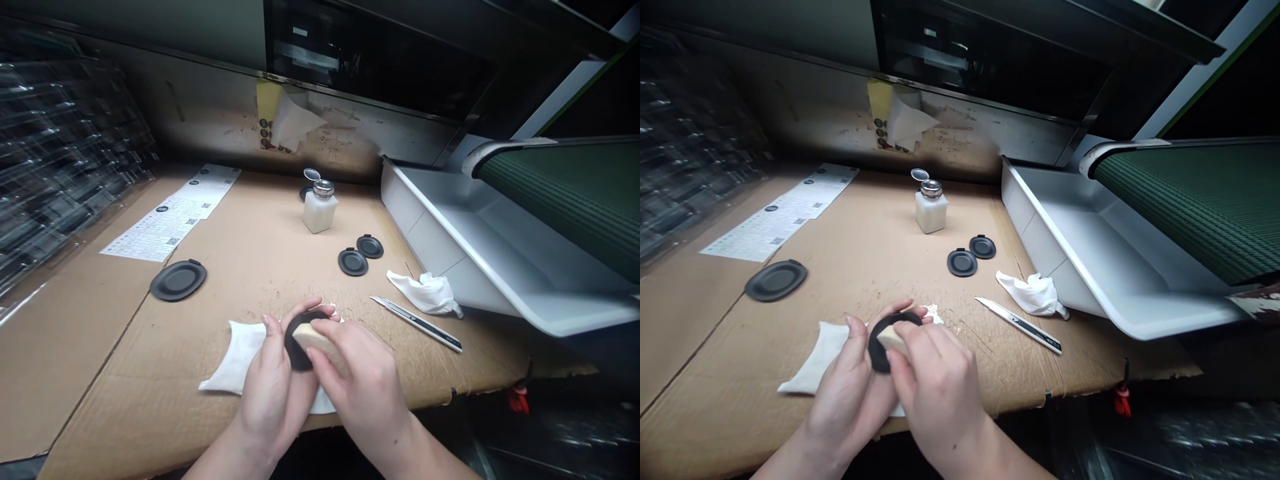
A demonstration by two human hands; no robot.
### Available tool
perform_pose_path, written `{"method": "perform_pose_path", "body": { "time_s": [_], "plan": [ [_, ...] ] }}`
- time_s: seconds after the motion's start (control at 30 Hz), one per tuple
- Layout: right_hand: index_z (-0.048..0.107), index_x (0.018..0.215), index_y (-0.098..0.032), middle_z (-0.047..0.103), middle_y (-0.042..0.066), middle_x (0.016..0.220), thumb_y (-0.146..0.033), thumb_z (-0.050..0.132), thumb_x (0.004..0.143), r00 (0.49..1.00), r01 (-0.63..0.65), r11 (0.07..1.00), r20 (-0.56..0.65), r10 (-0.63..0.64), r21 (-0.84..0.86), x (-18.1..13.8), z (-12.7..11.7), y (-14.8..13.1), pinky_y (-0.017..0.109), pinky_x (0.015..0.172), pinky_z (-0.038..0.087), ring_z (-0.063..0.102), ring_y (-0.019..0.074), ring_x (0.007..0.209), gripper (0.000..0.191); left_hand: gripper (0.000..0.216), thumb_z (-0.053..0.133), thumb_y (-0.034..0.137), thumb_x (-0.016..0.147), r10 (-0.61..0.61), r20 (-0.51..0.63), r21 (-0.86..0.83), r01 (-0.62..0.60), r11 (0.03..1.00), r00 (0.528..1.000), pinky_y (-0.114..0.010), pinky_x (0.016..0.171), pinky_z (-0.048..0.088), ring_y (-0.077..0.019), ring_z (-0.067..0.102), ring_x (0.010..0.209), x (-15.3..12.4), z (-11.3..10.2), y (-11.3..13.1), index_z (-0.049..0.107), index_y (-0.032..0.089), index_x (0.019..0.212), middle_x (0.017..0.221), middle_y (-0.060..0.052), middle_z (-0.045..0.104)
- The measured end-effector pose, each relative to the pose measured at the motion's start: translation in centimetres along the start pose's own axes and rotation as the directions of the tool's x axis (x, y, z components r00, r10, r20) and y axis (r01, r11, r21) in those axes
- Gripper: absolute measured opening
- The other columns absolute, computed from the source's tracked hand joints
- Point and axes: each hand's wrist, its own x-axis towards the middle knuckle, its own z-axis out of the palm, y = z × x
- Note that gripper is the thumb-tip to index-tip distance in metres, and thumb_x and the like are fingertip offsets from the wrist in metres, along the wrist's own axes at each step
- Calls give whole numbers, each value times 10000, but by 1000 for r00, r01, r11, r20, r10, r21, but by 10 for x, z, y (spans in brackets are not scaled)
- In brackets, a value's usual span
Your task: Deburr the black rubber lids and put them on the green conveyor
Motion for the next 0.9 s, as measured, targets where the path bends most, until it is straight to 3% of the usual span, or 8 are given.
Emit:
{"method": "perform_pose_path", "body": {
  "time_s": [0.17, 0.33, 0.5, 0.67, 0.8, 0.9],
  "plan": [
    [608, 993, -173, 632, 39, 799, -201, 493, 865, 997, 28, 1000, 65, -28, -1, -2, 0, -3, 273, 704, 488, 589, 147, 742, 174, 469, 372, 522, 849, 21, -14, 48, -20, 999, 1000, -382, 978, 360, -245, 551, 1042, 0, 2, -1, 625, 160, 1006, 1016, -104, 642],
    [597, 1030, -156, 636, 50, 821, -167, 501, 857, 998, 65, 997, 25, -64, -29, -1, 1, -3, 292, 714, 481, 577, 155, 752, 198, 454, 370, 513, 854, 11, -23, 30, -10, 999, 1000, -378, 968, 369, -246, 545, 1055, 1, 3, -1, 623, 166, 1000, 1013, -99, 643],
    [578, 1043, -146, 625, 38, 760, -156, 512, 853, 983, 149, 989, 108, -147, -13, -6, -12, 3, 289, 655, 472, 553, 149, 697, 201, 504, 369, 541, 841, -10, -67, 29, 12, 1000, 998, -383, 938, 395, -248, 565, 1003, 0, 5, 1, 601, 150, 1059, 981, -110, 648],
    [593, 1054, -164, 634, 33, 772, -129, 523, 842, 984, 180, 975, 26, -178, -129, 4, -25, 7, 266, 645, 459, 558, 132, 698, 225, 540, 307, 547, 857, -29, -46, -31, 27, 999, 999, -378, 932, 400, -258, 554, 1038, 1, 6, 2, 612, 140, 1038, 986, -113, 648],
    [584, 1092, -163, 581, 17, 673, -175, 505, 847, 946, 321, 929, 116, -304, -186, 9, -11, 1, 276, 566, 420, 507, 142, 636, 257, 552, 333, 561, 843, -28, -67, 4, 28, 1000, 997, -378, 949, 390, -257, 563, 1024, 0, 5, 1, 631, 131, 1018, 1001, -123, 653],
    [603, 1051, -165, 584, 17, 682, -167, 495, 847, 952, 306, 921, 71, -298, -241, 18, 3, 1, 269, 555, 398, 486, 140, 639, 230, 501, 336, 517, 864, -3, -77, 22, 4, 1000, 997, -354, 977, 367, -235, 554, 1041, 1, 3, 0, 652, 142, 969, 1010, -109, 658]
  ]
}}
